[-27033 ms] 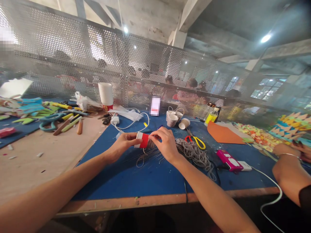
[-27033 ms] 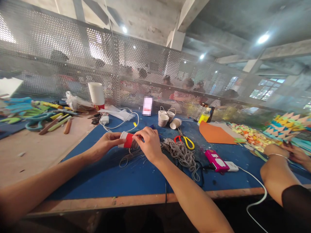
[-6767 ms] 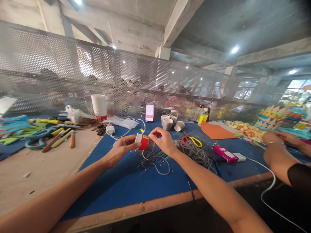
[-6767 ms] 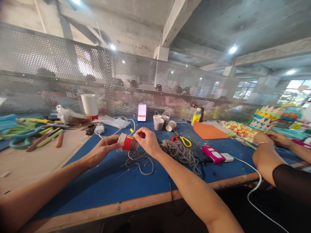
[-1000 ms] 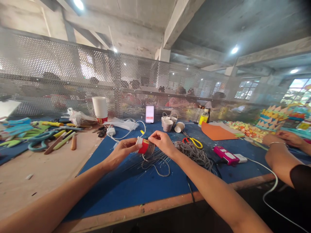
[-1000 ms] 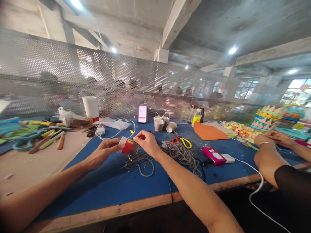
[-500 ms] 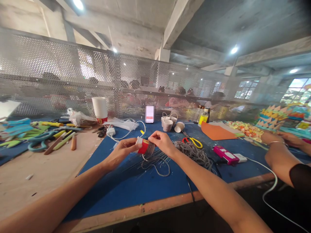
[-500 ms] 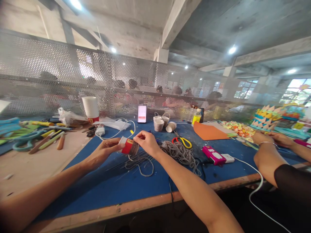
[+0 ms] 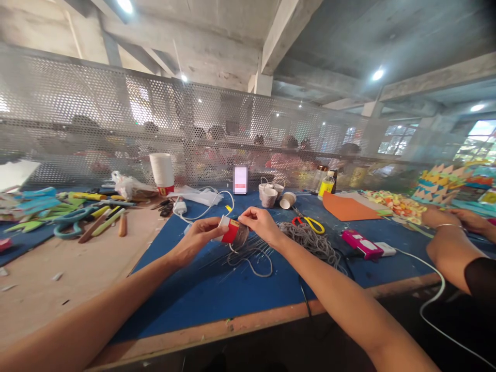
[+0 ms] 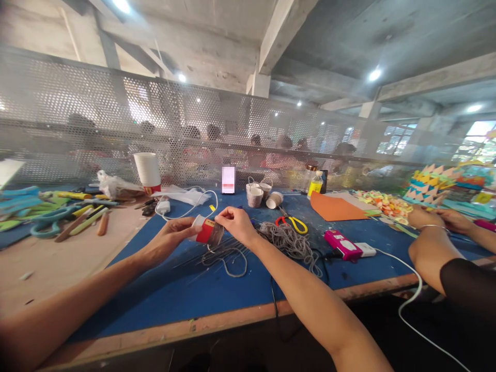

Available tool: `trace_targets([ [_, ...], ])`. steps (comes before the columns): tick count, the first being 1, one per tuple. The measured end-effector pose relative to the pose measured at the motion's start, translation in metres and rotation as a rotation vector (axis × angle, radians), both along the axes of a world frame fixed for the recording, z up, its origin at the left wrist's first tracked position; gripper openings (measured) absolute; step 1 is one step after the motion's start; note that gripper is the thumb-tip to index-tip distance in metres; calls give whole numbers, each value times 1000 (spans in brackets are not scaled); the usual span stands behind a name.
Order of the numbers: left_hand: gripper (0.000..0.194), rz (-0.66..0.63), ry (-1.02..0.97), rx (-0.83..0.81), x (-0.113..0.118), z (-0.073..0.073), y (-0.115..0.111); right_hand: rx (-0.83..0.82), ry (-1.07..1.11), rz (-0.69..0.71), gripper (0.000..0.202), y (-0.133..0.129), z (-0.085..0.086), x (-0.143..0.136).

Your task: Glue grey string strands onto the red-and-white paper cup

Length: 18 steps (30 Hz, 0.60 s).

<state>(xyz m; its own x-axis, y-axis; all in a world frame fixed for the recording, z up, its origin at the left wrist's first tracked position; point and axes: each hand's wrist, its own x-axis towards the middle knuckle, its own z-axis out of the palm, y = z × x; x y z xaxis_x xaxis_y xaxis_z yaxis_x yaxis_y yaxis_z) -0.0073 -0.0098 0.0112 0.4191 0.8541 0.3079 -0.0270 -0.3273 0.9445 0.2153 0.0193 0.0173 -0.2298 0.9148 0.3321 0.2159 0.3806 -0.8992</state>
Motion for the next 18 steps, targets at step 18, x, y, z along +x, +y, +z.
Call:
trace_targets([
  [18,29,47,-300,-182,0,8,2,162,-87,19,44,-4,0,0],
])
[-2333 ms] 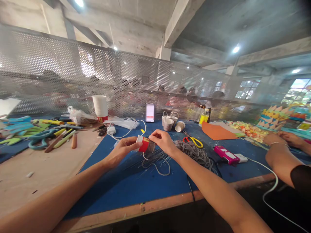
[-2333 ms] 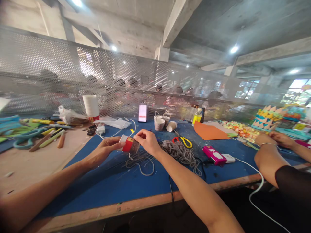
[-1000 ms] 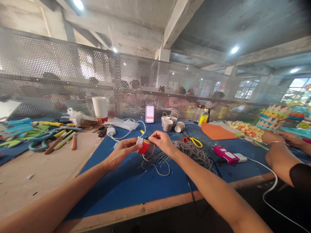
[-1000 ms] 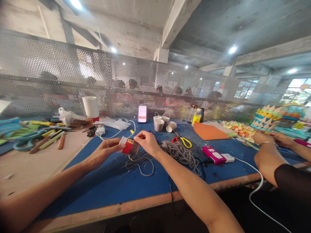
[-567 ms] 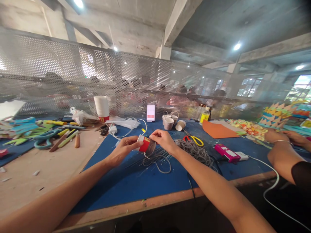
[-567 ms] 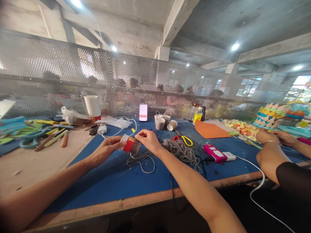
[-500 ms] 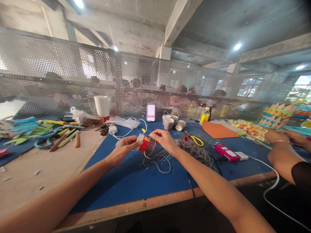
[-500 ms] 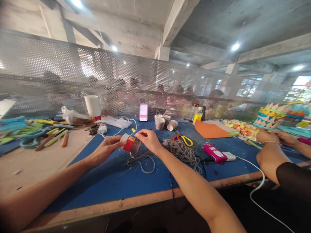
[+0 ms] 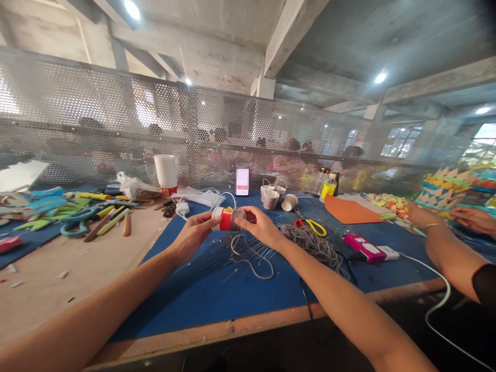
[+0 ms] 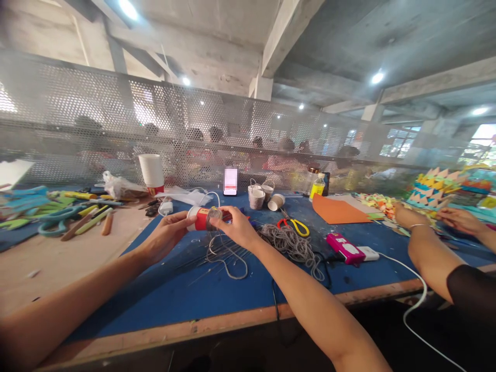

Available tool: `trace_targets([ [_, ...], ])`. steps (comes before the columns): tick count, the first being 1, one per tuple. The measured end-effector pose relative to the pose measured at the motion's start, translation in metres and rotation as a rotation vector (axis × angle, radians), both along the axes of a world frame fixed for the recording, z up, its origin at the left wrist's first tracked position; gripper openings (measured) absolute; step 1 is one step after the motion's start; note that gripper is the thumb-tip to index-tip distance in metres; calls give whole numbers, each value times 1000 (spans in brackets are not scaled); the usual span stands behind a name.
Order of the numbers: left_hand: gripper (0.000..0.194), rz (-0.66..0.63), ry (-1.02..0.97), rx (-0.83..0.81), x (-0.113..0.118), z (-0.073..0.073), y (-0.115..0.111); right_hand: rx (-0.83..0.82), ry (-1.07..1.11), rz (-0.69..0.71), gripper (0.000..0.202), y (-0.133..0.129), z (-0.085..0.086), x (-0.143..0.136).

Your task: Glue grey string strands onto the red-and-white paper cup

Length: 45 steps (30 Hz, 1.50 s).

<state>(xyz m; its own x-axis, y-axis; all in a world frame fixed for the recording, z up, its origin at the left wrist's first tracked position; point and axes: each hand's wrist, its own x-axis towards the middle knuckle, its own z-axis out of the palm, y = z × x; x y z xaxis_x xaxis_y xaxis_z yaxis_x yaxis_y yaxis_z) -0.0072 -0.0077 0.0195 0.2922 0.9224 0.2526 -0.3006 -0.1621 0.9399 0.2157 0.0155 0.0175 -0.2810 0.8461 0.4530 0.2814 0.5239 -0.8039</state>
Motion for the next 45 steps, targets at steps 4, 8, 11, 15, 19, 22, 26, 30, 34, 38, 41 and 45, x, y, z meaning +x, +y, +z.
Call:
trace_targets([
  [4,27,14,-2,-13,-1,-2,3,74,-29,-35,38,-3,2,0],
  [8,23,96,4,-33,-2,0,5,275,-109,-80,42,-7,5,0],
  [11,21,112,14,-47,-3,1,6,401,-171,-62,46,-10,5,0],
  [15,22,99,49,-64,-4,-2,8,486,-210,-45,51,-10,4,1],
  [19,28,77,38,-97,-5,-6,11,548,-232,-53,53,-11,5,2],
  [22,31,73,34,-96,-5,-7,12,574,-242,-52,54,-11,5,3],
  [26,31,100,37,-77,-5,-7,12,606,-242,-60,54,-9,4,3],
  [30,30,117,3,-60,-6,-8,14,613,-210,-166,39,-5,3,4],
  [34,28,124,-4,-52,-5,-10,15,607,-245,-207,20,-2,1,5],
  [38,28,115,8,-23,-5,-12,15,612,-291,-182,10,-2,0,4],
  [41,27,132,-7,-39,-5,-12,16,603,-304,-183,7,-4,1,3],
  [45,29,202,-26,-63,-5,-10,16,584,-326,-138,15,-6,5,6],
])
